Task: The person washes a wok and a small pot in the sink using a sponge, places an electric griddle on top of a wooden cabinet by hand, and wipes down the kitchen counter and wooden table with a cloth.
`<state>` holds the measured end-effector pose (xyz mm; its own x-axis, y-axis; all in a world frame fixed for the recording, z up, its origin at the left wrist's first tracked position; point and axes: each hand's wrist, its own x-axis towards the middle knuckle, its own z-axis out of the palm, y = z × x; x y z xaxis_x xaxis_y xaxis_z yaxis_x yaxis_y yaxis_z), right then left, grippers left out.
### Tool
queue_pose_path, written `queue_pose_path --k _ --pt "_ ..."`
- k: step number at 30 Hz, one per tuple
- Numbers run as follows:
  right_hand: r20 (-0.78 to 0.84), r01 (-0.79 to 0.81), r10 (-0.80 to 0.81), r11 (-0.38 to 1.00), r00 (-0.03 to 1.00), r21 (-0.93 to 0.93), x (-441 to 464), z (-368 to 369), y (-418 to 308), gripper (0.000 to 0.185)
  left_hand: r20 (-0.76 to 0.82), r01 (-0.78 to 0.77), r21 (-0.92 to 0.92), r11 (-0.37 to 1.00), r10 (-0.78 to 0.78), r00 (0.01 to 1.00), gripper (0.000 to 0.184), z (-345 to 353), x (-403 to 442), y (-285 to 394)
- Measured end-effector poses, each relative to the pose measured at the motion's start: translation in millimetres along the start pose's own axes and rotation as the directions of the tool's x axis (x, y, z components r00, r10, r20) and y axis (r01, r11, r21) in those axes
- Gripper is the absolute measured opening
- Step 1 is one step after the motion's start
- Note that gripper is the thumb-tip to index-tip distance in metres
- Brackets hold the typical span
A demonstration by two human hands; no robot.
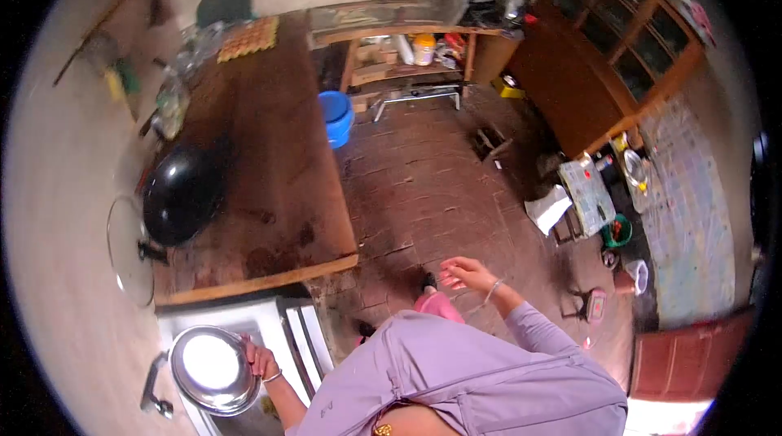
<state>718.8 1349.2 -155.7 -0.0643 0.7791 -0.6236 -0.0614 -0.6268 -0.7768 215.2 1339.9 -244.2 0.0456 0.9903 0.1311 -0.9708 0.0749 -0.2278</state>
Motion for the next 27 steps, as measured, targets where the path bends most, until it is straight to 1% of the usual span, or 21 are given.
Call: queue_pose_path --k 2,3,5,7,8,10,11,12,14,15,16,17,18,19,20,21,22,23,24,25,27 --pt "-0.044 0.043 -0.039 0.996 0.998 0.083 -7 -22 6 0.029 -0.057 0.142 0.136 0.980 -0.136 0.989 0.044 9 36 -31" --pt "-0.074 0.043 -0.034 0.993 0.997 0.112 -11 -35 6 0.028 -0.105 0.228 0.229 0.946 -0.209 0.972 0.044 15 58 -53" --pt "-0.113 0.053 -0.034 0.985 0.993 0.166 -15 -66 13 0.028 -0.252 0.351 0.398 0.848 -0.267 0.930 0.046 17 105 -99" --pt "-0.196 0.057 -0.014 0.974 0.981 0.219 -21 -111 26 0.028 -0.470 0.385 0.533 0.753 -0.115 0.875 0.042 -10 157 -142" --pt "-0.215 0.077 -0.024 0.966 0.976 0.246 -25 -130 31 0.028 -0.618 0.424 0.642 0.639 0.104 0.779 0.039 -20 185 -166" --pt "-0.361 0.077 0.023 0.962 0.932 0.262 -40 -175 32 0.027 -0.510 0.462 0.843 0.277 0.136 0.849 0.026 -19 240 -249" --pt "-0.404 0.092 0.029 0.956 0.914 0.278 -47 -196 33 0.026 -0.452 0.435 0.888 0.148 0.108 0.885 0.025 -19 262 -286" --pt "-0.418 0.100 0.033 0.951 0.908 0.291 -55 -218 34 0.026 -0.482 0.470 0.875 0.121 0.105 0.870 0.024 -16 282 -320" --pt "-0.513 0.129 0.049 0.944 0.857 0.305 -70 -264 35 0.027 -0.419 0.423 0.902 0.084 -0.056 0.906 0.022 -24 321 -358" --pt "-0.520 0.134 0.053 0.940 0.853 0.315 -75 -289 36 0.027 -0.432 0.431 0.882 0.193 -0.039 0.901 0.020 -36 340 -371" --pt "-0.565 0.165 0.045 0.935 0.824 0.315 -81 -312 38 0.026 -0.446 0.479 0.803 0.353 -0.175 0.878 0.017 -68 367 -362" --pt "-0.608 0.194 0.042 0.928 0.793 0.317 -82 -328 38 0.026 -0.528 0.530 0.761 0.374 -0.115 0.841 0.016 -104 393 -355" --pt "-0.612 0.195 0.054 0.923 0.789 0.333 -81 -342 38 0.026 -0.607 0.575 0.716 0.395 -0.054 0.793 0.015 -129 410 -353" --pt "-0.629 0.203 0.063 0.918 0.775 0.342 -79 -357 36 0.026 -0.679 0.667 0.708 0.233 -0.037 0.733 0.013 -138 413 -353" --pt "-0.645 0.211 0.070 0.913 0.761 0.349 -76 -371 33 0.026 -0.571 0.589 0.807 -0.038 0.208 0.795 0.003 -146 408 -368" --pt "-0.645 0.210 0.078 0.910 0.760 0.358 -70 -381 30 0.026 -0.382 0.512 0.742 -0.433 0.355 0.853 0.015 -161 413 -368" --pt "-0.638 0.224 0.079 0.898 0.766 0.380 -62 -390 26 0.027 -0.269 0.407 0.267 -0.874 0.338 0.902 0.038 -164 416 -372" --pt "-0.630 0.237 0.076 0.886 0.773 0.398 -54 -401 21 0.027 -0.099 0.428 0.296 -0.854 0.418 0.903 0.038 -236 434 -319" --pt "-0.630 0.239 0.075 0.886 0.773 0.398 -45 -412 17 0.027 -0.178 0.455 0.699 -0.552 0.482 0.858 0.034 -218 422 -356" --pt "-0.638 0.245 0.071 0.887 0.767 0.392 -33 -423 15 0.027 -0.175 0.451 0.700 -0.554 0.479 0.860 0.034 -229 442 -367" --pt "-0.640 0.237 0.075 0.891 0.765 0.387 -8 -445 -1 0.027 -0.401 0.551 0.798 -0.244 0.467 0.788 0.039 -256 477 -373"
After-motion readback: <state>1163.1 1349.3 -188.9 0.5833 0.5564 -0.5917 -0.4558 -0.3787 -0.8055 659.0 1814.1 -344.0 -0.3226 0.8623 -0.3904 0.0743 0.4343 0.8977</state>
